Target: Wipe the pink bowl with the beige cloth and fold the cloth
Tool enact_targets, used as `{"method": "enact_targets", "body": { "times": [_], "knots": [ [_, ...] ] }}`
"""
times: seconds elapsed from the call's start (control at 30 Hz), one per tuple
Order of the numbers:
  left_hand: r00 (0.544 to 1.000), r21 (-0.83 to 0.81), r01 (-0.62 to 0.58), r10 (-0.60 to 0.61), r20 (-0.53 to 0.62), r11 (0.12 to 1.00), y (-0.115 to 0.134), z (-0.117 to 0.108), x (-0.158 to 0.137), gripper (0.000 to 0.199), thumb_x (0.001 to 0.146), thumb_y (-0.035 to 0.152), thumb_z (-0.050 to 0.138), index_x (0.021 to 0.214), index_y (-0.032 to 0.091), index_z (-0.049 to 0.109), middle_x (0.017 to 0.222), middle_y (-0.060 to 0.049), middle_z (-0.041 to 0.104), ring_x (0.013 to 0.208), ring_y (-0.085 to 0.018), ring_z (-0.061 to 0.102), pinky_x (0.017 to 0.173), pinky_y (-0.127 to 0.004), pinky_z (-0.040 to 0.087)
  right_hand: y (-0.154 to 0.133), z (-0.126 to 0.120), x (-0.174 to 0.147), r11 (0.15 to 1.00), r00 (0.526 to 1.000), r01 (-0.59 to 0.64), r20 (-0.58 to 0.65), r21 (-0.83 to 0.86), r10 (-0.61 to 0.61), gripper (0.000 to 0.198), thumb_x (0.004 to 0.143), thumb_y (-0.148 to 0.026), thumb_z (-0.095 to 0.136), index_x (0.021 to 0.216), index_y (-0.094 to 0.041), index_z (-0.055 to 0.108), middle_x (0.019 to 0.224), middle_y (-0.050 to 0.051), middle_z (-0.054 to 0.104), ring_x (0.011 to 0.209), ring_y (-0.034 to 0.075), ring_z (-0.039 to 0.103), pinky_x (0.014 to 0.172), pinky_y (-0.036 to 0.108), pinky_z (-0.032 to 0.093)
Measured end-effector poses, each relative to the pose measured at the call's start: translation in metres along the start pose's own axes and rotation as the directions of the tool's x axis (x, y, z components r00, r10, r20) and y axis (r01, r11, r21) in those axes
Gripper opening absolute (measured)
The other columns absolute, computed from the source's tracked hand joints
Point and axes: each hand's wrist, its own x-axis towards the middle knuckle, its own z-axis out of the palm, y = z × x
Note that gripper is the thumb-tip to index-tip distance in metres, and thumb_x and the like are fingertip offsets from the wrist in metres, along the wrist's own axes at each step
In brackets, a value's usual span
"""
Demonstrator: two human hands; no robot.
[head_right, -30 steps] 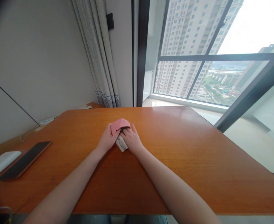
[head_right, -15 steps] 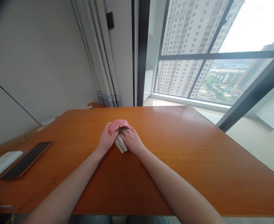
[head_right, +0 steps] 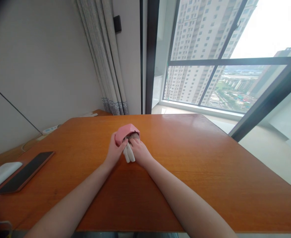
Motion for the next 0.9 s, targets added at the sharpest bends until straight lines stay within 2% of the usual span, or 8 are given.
{"method": "enact_targets", "body": {
  "times": [0.13, 0.3, 0.5, 0.67, 0.77, 0.83, 0.9],
  "knots": [
    [0.998, 0.201, -0.061, 0.053, 0.044, 0.978, 0.01, -0.013, 0.009, 0.028, 0.076, 0.033, 0.059, 0.099, 0.019, 0.05, 0.093, -0.003, 0.059, 0.087, -0.018, 0.057, 0.079, -0.03, 0.045, 0.002, -0.01, 0.003, 0.996, 0.999, 0.045, -0.002, -0.073, -0.046, 0.023, 0.091, -0.02, 0.043, 0.104, -0.019, 0.062, 0.094, 0.01, 0.059, 0.09, 0.021, 0.052, 0.072, 0.031, 0.047],
    [0.987, 0.429, -0.116, 0.057, 0.148, 0.896, 0.017, -0.023, 0.013, 0.03, 0.073, 0.037, 0.061, 0.096, 0.02, 0.054, 0.087, -0.003, 0.062, 0.078, -0.02, 0.058, 0.07, -0.032, 0.045, 0.006, -0.017, 0.005, 0.993, 0.997, 0.076, 0.016, -0.087, -0.074, 0.022, 0.091, -0.02, 0.043, 0.103, -0.018, 0.062, 0.098, 0.01, 0.059, 0.094, 0.022, 0.052, 0.075, 0.033, 0.047],
    [0.973, 0.438, -0.145, 0.047, 0.226, 0.887, 0.019, -0.031, 0.018, 0.034, 0.076, 0.037, 0.057, 0.106, 0.021, 0.057, 0.1, -0.003, 0.065, 0.089, -0.022, 0.06, 0.077, -0.032, 0.047, 0.01, -0.024, 0.006, 0.987, 0.978, 0.161, 0.137, 0.006, -0.16, 0.021, 0.091, -0.021, 0.046, 0.107, -0.016, 0.059, 0.099, 0.009, 0.059, 0.097, 0.021, 0.052, 0.079, 0.031, 0.048],
    [0.96, 0.512, -0.195, 0.054, 0.276, 0.837, 0.021, -0.034, 0.018, 0.042, 0.073, 0.032, 0.06, 0.114, 0.023, 0.056, 0.109, -0.005, 0.065, 0.097, -0.025, 0.06, 0.085, -0.035, 0.046, 0.013, -0.028, 0.003, 0.983, 0.975, 0.174, 0.126, 0.064, -0.181, 0.018, 0.091, -0.022, 0.048, 0.105, -0.018, 0.058, 0.101, 0.007, 0.059, 0.102, 0.019, 0.052, 0.09, 0.032, 0.045],
    [0.965, 0.536, -0.177, 0.04, 0.257, 0.826, 0.018, -0.038, 0.021, 0.038, 0.074, 0.034, 0.059, 0.111, 0.024, 0.057, 0.106, -0.005, 0.066, 0.098, -0.026, 0.06, 0.086, -0.037, 0.045, 0.011, -0.025, 0.004, 0.982, 0.978, 0.183, 0.091, 0.04, -0.186, 0.015, 0.091, -0.022, 0.047, 0.099, -0.018, 0.059, 0.099, 0.008, 0.059, 0.1, 0.02, 0.052, 0.092, 0.034, 0.044],
    [0.977, 0.498, -0.123, 0.018, 0.211, 0.859, 0.014, -0.037, 0.022, 0.037, 0.075, 0.037, 0.059, 0.11, 0.023, 0.056, 0.107, -0.005, 0.064, 0.1, -0.026, 0.059, 0.088, -0.037, 0.044, 0.01, -0.021, 0.005, 0.982, 0.98, 0.186, 0.073, 0.025, -0.187, 0.015, 0.091, -0.022, 0.046, 0.096, -0.019, 0.06, 0.096, 0.008, 0.059, 0.097, 0.02, 0.051, 0.09, 0.035, 0.044],
    [0.991, 0.396, -0.042, -0.012, 0.131, 0.917, 0.009, -0.032, 0.02, 0.047, 0.074, 0.039, 0.062, 0.116, 0.022, 0.051, 0.114, -0.007, 0.061, 0.105, -0.025, 0.057, 0.092, -0.037, 0.042, 0.009, -0.017, 0.005, 0.984, 0.983, 0.177, 0.052, 0.008, -0.177, 0.017, 0.092, -0.021, 0.044, 0.092, -0.019, 0.061, 0.091, 0.007, 0.059, 0.093, 0.02, 0.051, 0.09, 0.036, 0.044]
  ]
}}
